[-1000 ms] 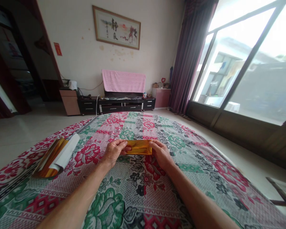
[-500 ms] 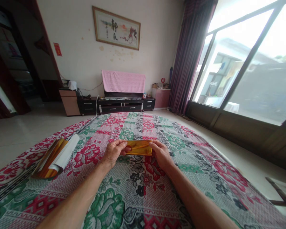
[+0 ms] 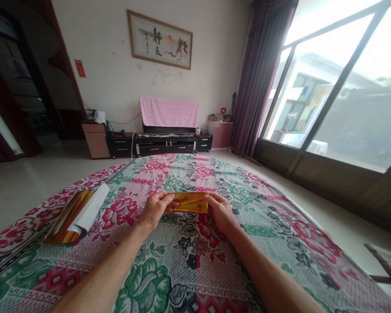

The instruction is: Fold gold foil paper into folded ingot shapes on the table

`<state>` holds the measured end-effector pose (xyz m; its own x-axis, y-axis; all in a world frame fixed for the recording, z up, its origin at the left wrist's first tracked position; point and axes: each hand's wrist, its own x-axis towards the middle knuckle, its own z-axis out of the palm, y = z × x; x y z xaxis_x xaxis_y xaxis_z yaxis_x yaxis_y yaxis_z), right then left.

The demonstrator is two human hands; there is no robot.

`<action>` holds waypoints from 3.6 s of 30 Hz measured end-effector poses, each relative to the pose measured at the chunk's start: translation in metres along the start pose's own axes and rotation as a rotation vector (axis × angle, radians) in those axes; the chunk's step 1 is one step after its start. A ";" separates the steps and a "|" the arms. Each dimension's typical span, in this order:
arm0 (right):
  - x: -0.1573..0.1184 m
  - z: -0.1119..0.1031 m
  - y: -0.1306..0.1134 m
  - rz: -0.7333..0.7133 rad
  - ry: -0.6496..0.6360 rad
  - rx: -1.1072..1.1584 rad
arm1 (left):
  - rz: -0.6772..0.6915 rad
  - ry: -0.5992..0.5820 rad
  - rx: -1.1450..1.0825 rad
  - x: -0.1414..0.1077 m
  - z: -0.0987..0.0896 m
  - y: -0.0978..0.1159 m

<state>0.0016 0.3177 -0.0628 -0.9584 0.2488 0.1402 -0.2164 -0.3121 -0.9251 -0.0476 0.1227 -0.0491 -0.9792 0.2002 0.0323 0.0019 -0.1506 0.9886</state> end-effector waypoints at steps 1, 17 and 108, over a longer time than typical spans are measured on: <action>0.000 0.000 0.000 0.000 -0.001 -0.001 | 0.000 0.001 0.001 0.000 0.000 0.001; -0.003 0.007 -0.005 -0.058 0.142 -0.134 | 0.108 0.050 0.212 0.001 0.002 0.002; -0.036 0.014 -0.009 -0.451 -0.259 -1.526 | 0.572 -0.317 1.280 -0.021 -0.005 0.001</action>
<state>0.0357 0.2989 -0.0552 -0.9096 -0.1405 0.3911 -0.2490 0.9378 -0.2421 -0.0282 0.1133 -0.0500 -0.6961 0.6398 0.3258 0.7172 0.6409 0.2737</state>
